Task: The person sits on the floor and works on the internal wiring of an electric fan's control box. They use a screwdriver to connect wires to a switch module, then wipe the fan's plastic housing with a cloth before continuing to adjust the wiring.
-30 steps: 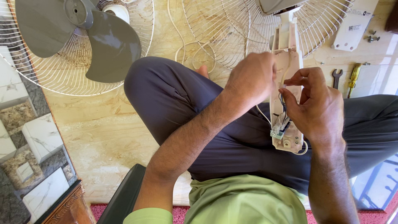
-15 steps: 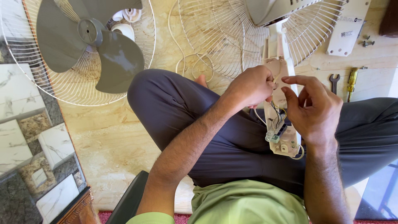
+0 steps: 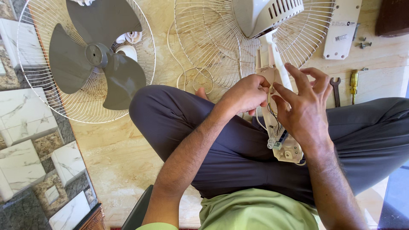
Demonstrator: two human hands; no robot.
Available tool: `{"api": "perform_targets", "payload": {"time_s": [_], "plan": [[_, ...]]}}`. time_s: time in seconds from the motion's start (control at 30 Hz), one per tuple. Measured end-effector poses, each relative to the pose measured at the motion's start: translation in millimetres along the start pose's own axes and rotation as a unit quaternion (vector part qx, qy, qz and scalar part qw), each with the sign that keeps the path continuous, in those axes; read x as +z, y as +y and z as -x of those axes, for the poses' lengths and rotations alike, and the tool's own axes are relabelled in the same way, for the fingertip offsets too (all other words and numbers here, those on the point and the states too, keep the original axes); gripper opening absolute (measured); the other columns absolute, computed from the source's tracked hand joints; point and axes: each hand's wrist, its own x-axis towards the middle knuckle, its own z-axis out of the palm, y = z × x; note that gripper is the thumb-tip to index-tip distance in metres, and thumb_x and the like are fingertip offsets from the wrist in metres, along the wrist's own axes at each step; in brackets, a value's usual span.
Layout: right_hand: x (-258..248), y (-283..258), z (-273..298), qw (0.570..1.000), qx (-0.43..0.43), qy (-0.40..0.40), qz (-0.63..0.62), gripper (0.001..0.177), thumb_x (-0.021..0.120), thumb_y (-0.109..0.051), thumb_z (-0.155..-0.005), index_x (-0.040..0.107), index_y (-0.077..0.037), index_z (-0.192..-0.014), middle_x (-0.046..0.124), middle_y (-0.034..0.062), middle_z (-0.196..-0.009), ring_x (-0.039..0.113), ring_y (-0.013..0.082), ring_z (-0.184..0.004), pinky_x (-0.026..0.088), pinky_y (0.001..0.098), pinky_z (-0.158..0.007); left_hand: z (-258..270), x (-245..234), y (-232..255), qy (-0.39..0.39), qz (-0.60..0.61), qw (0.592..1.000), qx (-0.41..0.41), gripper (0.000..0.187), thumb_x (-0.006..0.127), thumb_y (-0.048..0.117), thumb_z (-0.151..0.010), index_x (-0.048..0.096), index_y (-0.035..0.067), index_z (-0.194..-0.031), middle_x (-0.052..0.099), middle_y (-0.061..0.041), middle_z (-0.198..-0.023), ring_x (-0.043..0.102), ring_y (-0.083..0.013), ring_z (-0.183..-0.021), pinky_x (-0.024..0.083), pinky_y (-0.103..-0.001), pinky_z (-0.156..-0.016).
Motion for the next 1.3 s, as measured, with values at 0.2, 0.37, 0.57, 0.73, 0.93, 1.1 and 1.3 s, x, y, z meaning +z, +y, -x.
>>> {"api": "perform_targets", "payload": {"time_s": [0.2,0.37,0.57,0.73,0.93,1.1,1.3], "plan": [[-1.0,-0.7,-4.9,1.000,0.001,-0.006,0.008,0.022,0.087,-0.017,-0.087,0.082,-0.016,-0.108,0.056,0.0028,-0.157,0.040,0.0298,-0.142,0.036,0.0543,-0.114,3.8,-0.8,2.9,0.012,-0.005,1.000,0.014,0.022,0.060,0.014,-0.095,0.069,0.005,-0.113,0.079,-0.009,-0.076,0.055,-0.0112,-0.039,0.040,-0.029,-0.036],[0.5,0.5,-4.1,0.998,-0.037,-0.012,0.043,0.013,0.086,-0.017,-0.093,0.081,-0.013,-0.104,0.058,0.0019,-0.157,0.041,0.0285,-0.143,0.037,0.0528,-0.110,16.3,-2.7,3.9,0.070,-0.042,0.995,0.055,0.021,0.066,0.014,-0.091,0.071,0.006,-0.110,0.078,-0.006,-0.068,0.063,-0.0126,-0.041,0.049,-0.029,-0.039],[4.5,6.1,-3.2,0.994,-0.067,-0.019,0.078,0.010,0.084,-0.015,-0.096,0.078,-0.011,-0.102,0.058,0.0013,-0.153,0.041,0.0256,-0.140,0.037,0.0517,-0.114,19.6,-0.9,-2.7,0.174,-0.158,0.965,0.118,0.041,0.088,0.032,-0.075,0.071,0.005,-0.100,0.076,-0.009,-0.072,0.072,-0.0181,-0.056,0.057,-0.036,-0.059],[-0.1,7.0,-7.5,0.994,-0.075,-0.030,0.078,0.013,0.085,-0.019,-0.101,0.076,-0.010,-0.102,0.056,0.0020,-0.152,0.040,0.0265,-0.142,0.036,0.0483,-0.113,14.2,6.6,-3.4,0.199,-0.214,0.945,0.147,0.045,0.084,0.015,-0.073,0.061,0.002,-0.110,0.075,-0.010,-0.085,0.076,-0.0204,-0.075,0.061,-0.038,-0.065],[-7.1,-3.3,-21.9,0.989,-0.097,-0.036,0.104,0.015,0.087,-0.018,-0.094,0.077,-0.008,-0.100,0.057,0.0046,-0.152,0.040,0.0284,-0.142,0.036,0.0508,-0.114,16.0,3.9,3.2,0.170,-0.213,0.957,0.096,0.054,0.079,0.011,-0.074,0.052,-0.005,-0.118,0.072,-0.014,-0.083,0.076,-0.0245,-0.072,0.062,-0.042,-0.061],[-10.6,-10.7,-31.7,0.984,-0.108,-0.049,0.129,0.015,0.087,-0.017,-0.093,0.077,-0.006,-0.098,0.057,0.0046,-0.149,0.037,0.0277,-0.140,0.034,0.0518,-0.117,16.7,4.3,-2.6,0.199,-0.210,0.947,0.137,0.051,0.077,0.014,-0.077,0.053,-0.005,-0.118,0.071,-0.013,-0.081,0.074,-0.0247,-0.072,0.060,-0.042,-0.062],[-10.7,-15.2,-31.5,0.981,-0.112,-0.047,0.152,0.015,0.085,-0.019,-0.099,0.076,-0.006,-0.099,0.056,0.0042,-0.152,0.036,0.0265,-0.141,0.031,0.0480,-0.115,-12.1,22.1,-36.5,0.419,-0.070,0.863,0.273,0.043,0.071,0.009,-0.082,0.049,-0.004,-0.116,0.061,-0.014,-0.093,0.066,-0.0260,-0.083,0.057,-0.036,-0.071]]}}
